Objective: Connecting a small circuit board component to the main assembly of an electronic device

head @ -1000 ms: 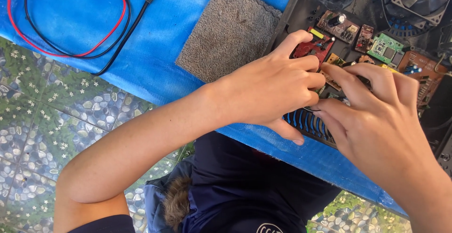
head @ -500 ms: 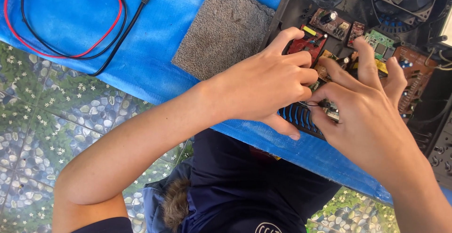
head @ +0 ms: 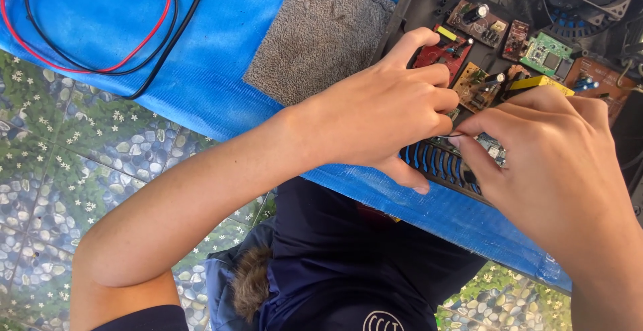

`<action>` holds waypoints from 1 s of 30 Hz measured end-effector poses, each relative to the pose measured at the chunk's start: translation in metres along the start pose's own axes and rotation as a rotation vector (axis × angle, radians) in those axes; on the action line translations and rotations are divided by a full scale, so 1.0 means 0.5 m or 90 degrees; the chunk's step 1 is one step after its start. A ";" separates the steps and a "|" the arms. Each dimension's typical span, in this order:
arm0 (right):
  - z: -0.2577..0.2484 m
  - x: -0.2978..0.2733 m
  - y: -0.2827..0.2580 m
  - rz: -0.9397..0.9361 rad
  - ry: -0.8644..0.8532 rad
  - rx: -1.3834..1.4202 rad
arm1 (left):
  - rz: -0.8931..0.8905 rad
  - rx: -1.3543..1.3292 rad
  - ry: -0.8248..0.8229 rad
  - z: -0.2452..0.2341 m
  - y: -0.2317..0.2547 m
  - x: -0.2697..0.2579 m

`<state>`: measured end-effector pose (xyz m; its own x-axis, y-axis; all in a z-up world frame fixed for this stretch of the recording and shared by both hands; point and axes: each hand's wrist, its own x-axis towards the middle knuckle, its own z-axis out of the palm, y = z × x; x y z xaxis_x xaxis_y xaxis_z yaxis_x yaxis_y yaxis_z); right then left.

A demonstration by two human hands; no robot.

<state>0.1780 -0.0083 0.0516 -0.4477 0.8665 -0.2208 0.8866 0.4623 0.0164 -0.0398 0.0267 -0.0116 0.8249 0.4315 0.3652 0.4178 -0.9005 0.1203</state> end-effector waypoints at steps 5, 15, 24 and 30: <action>0.012 0.011 -0.002 -0.001 0.015 -0.119 | -0.003 -0.010 -0.013 -0.005 0.000 0.001; -0.037 0.049 0.000 0.055 -0.179 -0.048 | -0.051 -0.046 -0.028 -0.029 0.012 0.010; -0.058 0.053 0.008 0.107 -0.244 0.025 | -0.028 -0.034 -0.027 -0.032 0.012 0.003; -0.072 0.082 -0.004 0.171 -0.288 0.009 | 0.003 -0.062 -0.008 -0.037 0.011 -0.003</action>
<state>0.1536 0.0330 0.0776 -0.1118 0.7845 -0.6099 0.9661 0.2295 0.1180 -0.0457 0.0202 0.0057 0.8315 0.4279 0.3542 0.3759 -0.9029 0.2083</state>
